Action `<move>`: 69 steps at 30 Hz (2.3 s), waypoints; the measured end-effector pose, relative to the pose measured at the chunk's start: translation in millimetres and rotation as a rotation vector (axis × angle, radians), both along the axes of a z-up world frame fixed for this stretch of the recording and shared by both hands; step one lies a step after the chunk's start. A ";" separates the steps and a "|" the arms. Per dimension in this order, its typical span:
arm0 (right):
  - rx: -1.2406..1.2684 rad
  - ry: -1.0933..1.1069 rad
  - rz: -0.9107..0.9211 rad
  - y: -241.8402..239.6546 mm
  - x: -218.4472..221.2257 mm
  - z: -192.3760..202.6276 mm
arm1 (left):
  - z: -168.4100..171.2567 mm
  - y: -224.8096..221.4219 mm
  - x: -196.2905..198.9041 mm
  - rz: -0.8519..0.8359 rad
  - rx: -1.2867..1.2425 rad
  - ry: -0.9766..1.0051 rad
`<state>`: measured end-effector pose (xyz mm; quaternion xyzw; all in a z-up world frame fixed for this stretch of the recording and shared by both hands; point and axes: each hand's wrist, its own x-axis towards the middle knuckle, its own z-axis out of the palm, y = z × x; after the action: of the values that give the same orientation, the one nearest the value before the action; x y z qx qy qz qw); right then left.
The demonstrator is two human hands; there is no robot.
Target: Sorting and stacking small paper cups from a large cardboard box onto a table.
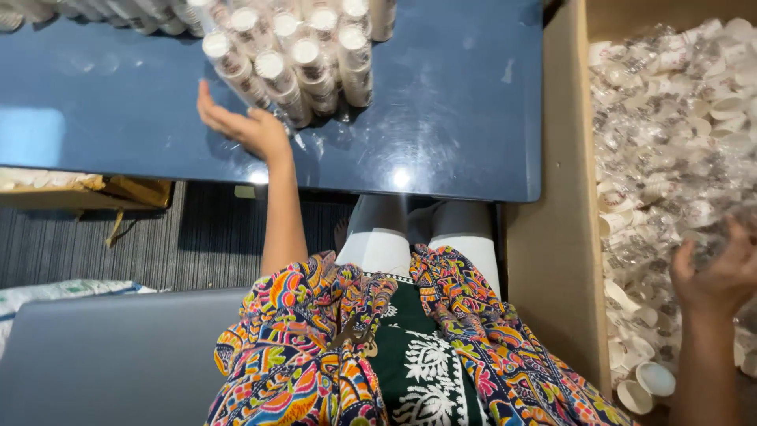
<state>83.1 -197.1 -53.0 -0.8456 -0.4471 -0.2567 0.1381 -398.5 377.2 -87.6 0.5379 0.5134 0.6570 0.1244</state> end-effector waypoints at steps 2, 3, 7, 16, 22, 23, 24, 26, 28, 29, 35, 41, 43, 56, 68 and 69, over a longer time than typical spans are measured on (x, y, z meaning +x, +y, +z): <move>-0.032 -0.045 -0.020 4.7 0.6 3.5 | 17.4 -26.1 22.8 0.054 0.071 0.019; -0.070 -0.090 -0.007 -1.8 1.4 5.8 | 23.7 -42.8 37.2 0.140 0.139 0.032; -0.034 0.106 -0.036 6.1 -10.9 18.2 | 50.0 -102.1 107.8 -0.086 0.209 0.047; -0.010 0.570 0.061 32.2 -17.4 22.6 | 99.3 -237.6 289.3 -0.786 0.266 -0.036; -0.273 0.387 0.235 46.8 -3.8 -31.7 | 113.7 -331.9 395.0 -1.206 0.421 0.033; -0.325 0.402 0.241 48.2 -4.0 -32.1 | 111.1 -346.0 408.9 -1.304 0.393 0.086; -0.377 0.417 0.247 49.9 -4.1 -32.7 | 108.3 -360.0 422.6 -1.403 0.367 0.140; -0.336 0.515 0.206 43.9 5.7 -35.6 | 87.0 -380.4 448.5 -1.505 0.337 0.205; -0.290 0.616 0.167 38.0 16.9 -33.9 | 65.8 -394.6 469.1 -1.608 0.307 0.278; -0.306 0.651 0.073 33.9 19.5 -32.2 | 54.0 -399.5 474.3 -1.645 0.268 0.339; 0.161 0.750 -0.246 8.5 37.0 3.3 | -1.5 -401.7 500.5 -1.739 0.038 0.344; 0.433 0.880 0.061 9.6 25.7 35.3 | 13.4 -391.1 484.8 -1.992 -0.798 0.061; 0.325 0.930 -0.046 0.5 19.4 51.0 | 2.5 -392.0 483.1 -2.051 -0.960 -0.024; -0.539 1.312 -0.251 -48.4 31.7 40.0 | 4.2 -385.1 410.5 -1.913 -0.400 0.163; -0.192 0.801 -0.209 -66.9 172.2 -33.7 | 4.0 -379.8 405.3 -1.875 -0.363 0.328; -0.098 0.602 -0.059 -79.1 187.2 -38.8 | 1.7 -380.9 406.8 -1.883 -0.366 0.332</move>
<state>270.3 -276.2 -91.8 -0.9021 -0.3732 0.0233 0.2157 8.4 -3.7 -85.9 0.7864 -0.0216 0.1144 0.6066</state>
